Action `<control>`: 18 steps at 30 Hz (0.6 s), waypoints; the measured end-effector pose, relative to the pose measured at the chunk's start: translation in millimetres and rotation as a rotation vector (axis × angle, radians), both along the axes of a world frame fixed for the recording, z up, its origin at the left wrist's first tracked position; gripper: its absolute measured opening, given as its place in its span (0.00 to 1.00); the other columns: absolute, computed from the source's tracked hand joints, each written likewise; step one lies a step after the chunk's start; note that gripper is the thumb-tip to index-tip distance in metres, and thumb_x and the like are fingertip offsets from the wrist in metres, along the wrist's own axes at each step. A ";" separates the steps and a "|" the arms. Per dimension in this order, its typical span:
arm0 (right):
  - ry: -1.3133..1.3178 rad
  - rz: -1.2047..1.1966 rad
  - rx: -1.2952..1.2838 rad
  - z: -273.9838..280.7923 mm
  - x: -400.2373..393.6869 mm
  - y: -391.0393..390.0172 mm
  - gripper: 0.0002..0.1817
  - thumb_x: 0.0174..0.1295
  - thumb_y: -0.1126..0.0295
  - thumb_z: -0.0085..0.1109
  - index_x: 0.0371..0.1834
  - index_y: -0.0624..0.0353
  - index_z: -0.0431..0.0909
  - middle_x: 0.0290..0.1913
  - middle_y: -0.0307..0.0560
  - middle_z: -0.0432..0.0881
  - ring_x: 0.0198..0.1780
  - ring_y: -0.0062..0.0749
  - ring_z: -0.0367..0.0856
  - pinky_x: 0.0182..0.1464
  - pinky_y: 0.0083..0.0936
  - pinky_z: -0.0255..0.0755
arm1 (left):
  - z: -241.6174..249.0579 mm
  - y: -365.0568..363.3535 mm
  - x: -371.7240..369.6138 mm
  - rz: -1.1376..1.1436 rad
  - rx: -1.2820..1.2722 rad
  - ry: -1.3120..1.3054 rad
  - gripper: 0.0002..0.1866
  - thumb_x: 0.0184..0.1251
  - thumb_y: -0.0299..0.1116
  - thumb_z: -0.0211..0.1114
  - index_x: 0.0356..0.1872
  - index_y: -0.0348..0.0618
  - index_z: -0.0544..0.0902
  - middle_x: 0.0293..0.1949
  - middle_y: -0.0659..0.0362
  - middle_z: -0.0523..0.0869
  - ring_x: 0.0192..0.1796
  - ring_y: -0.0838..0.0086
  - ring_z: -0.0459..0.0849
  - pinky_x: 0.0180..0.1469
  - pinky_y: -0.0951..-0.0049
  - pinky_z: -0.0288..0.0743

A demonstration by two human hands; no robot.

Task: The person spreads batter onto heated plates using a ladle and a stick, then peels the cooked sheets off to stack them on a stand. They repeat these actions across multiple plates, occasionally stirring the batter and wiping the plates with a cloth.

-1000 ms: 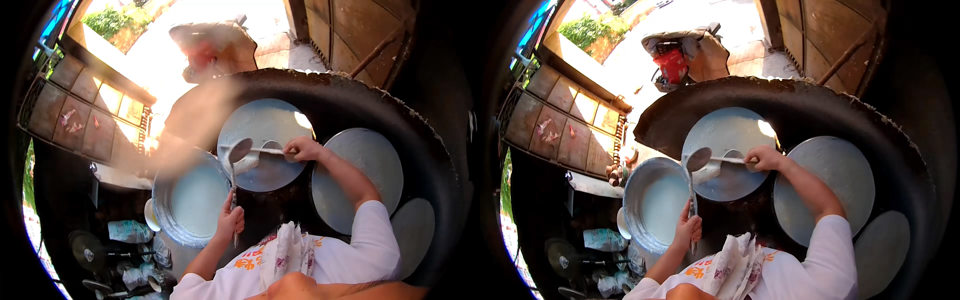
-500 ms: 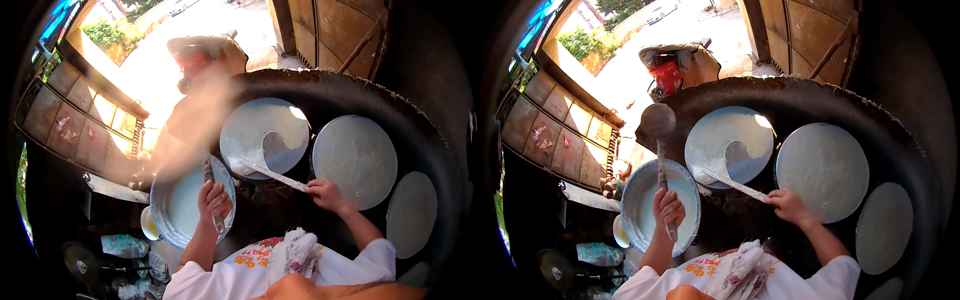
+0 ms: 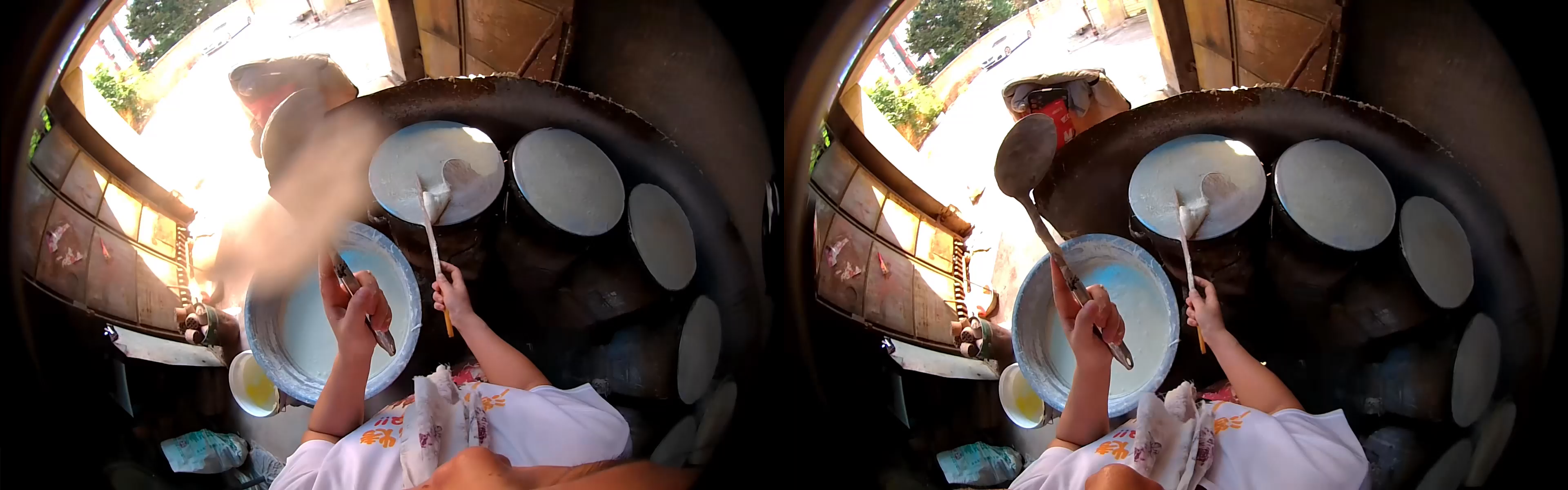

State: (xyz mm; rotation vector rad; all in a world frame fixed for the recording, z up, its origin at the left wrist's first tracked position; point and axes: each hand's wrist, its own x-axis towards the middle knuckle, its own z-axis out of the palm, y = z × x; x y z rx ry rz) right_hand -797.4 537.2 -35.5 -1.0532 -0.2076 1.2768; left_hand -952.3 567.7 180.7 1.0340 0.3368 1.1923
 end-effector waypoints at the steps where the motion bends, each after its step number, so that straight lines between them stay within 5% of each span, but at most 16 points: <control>1: -0.031 -0.031 -0.020 5.2 6.3 -8.6 0.15 0.70 0.68 0.46 0.58 0.46 0.62 0.28 0.36 0.68 0.16 0.14 0.60 0.16 0.14 0.58 | 0.2 -1.2 -1.5 -0.010 0.009 0.005 0.41 0.62 0.21 0.48 0.74 0.64 0.43 0.21 0.62 0.66 0.10 0.83 0.62 0.10 0.82 0.61; 9: -0.072 -0.240 -0.037 26.6 64.9 27.6 0.11 0.69 0.68 0.45 0.54 0.48 0.67 0.26 0.39 0.70 0.16 0.16 0.61 0.14 0.16 0.58 | -9.7 -17.3 -9.8 0.204 0.065 0.241 0.39 0.66 0.18 0.49 0.74 0.55 0.42 0.20 0.62 0.70 0.09 0.84 0.63 0.10 0.82 0.61; 11: -0.264 -0.046 -0.122 26.5 39.7 3.6 0.15 0.69 0.69 0.46 0.58 0.50 0.67 0.25 0.43 0.74 0.15 0.18 0.64 0.15 0.18 0.61 | -14.0 -15.5 -11.9 0.253 0.061 0.266 0.39 0.66 0.18 0.48 0.74 0.55 0.43 0.20 0.62 0.71 0.09 0.84 0.63 0.10 0.82 0.61; 13: -0.167 0.050 -0.209 15.3 41.5 -34.1 0.18 0.69 0.69 0.46 0.62 0.49 0.66 0.25 0.44 0.75 0.15 0.19 0.64 0.15 0.18 0.62 | -18.9 -13.3 -13.4 0.217 0.104 0.271 0.39 0.66 0.18 0.49 0.74 0.55 0.43 0.21 0.61 0.72 0.09 0.84 0.64 0.10 0.82 0.62; 18: -0.122 0.026 -0.193 18.6 135.2 -55.0 0.21 0.70 0.66 0.47 0.66 0.46 0.64 0.30 0.45 0.76 0.15 0.18 0.64 0.15 0.17 0.65 | -21.3 -10.2 4.6 0.171 0.073 0.307 0.41 0.65 0.16 0.53 0.74 0.55 0.43 0.22 0.60 0.75 0.10 0.83 0.67 0.10 0.81 0.63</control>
